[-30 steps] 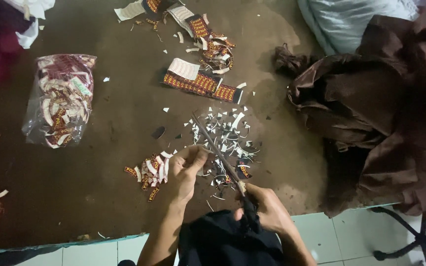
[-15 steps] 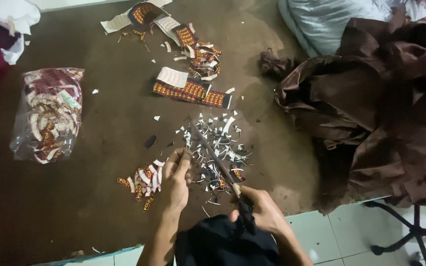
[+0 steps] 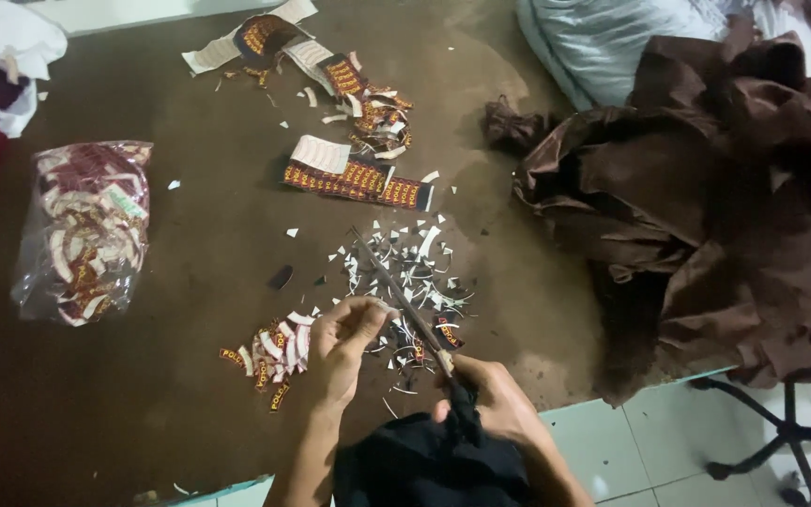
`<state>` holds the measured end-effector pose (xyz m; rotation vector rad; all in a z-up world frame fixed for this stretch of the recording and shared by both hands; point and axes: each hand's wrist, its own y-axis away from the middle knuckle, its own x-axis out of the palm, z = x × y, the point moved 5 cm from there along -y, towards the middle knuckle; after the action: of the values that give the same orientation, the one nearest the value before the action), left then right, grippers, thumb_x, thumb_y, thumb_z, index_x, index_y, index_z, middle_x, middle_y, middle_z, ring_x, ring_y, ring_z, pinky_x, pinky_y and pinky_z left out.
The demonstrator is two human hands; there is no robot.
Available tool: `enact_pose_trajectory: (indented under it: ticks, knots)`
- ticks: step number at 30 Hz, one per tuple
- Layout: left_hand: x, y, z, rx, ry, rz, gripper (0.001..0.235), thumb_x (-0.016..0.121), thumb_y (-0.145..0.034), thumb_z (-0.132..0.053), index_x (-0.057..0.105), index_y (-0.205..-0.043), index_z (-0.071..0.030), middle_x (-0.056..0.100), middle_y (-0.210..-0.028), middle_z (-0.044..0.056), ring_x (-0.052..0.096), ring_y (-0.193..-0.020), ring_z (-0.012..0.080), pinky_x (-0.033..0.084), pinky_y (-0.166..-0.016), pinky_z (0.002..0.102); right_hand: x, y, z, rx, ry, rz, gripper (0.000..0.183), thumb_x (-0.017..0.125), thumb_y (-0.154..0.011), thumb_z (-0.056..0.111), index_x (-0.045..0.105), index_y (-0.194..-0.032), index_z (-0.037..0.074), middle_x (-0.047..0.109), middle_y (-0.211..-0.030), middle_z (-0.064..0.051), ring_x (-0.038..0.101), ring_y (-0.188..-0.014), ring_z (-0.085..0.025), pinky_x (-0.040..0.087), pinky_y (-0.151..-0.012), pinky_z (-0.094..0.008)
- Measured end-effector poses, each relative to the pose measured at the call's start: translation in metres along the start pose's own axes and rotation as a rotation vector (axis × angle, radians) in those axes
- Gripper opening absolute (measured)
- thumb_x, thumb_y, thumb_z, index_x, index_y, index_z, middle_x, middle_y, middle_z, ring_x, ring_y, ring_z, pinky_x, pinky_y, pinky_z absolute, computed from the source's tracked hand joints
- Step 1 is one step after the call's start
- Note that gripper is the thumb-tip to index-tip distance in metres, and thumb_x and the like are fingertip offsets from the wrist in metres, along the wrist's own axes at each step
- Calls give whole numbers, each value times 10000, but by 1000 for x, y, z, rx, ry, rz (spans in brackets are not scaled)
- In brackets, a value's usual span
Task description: Trimming the excess fabric from the edges of small printed labels using scissors at a work table.
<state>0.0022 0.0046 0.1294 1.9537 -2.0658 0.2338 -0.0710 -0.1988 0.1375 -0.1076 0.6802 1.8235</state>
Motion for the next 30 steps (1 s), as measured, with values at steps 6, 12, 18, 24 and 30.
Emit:
enact_pose_trajectory:
  ticks: [6, 12, 18, 24, 30]
  knots:
    - [-3, -2, 6, -99, 144, -75, 92, 687, -951, -73, 714, -1005, -3, 742, -836, 149, 656, -607, 193, 607, -530, 307, -6, 5, 10, 94, -47, -9, 446, 749, -715, 553, 687, -850, 132, 567, -700, 35, 484, -662, -101, 376, -606, -283]
    - [-11, -4, 18, -41, 34, -66, 156, 776, -883, -128, 780, -1027, -67, 765, -922, 55, 673, -862, 157, 587, -828, 286, -2, -1, 4, 28, -41, -16, 424, 745, -728, 530, 692, -845, 125, 588, -695, 29, 502, -651, -107, 414, -604, -290]
    - [-10, -4, 13, 4, 17, -103, 151, 771, -884, -67, 796, -1030, -36, 797, -831, 109, 571, -557, 102, 466, -446, 213, -1, -1, 5, 92, -26, 5, 562, 713, -694, 657, 703, -885, 129, 619, -756, 25, 549, -713, -109, 415, -651, -283]
    - [-4, -5, 6, -79, 62, -135, 183, 703, -864, -19, 779, -994, 85, 775, -817, 218, 556, -492, 157, 497, -450, 250, 0, -2, -2, 18, -45, -11, 438, 751, -741, 567, 672, -844, 148, 510, -669, 44, 424, -626, -107, 342, -581, -284]
    - [-11, -6, 15, -68, 43, -140, 174, 673, -838, 44, 766, -983, 69, 782, -855, 210, 723, -716, 257, 643, -701, 344, -2, -1, 6, 0, -88, 8, 530, 725, -744, 642, 645, -814, 123, 529, -684, 32, 451, -635, -114, 332, -592, -286]
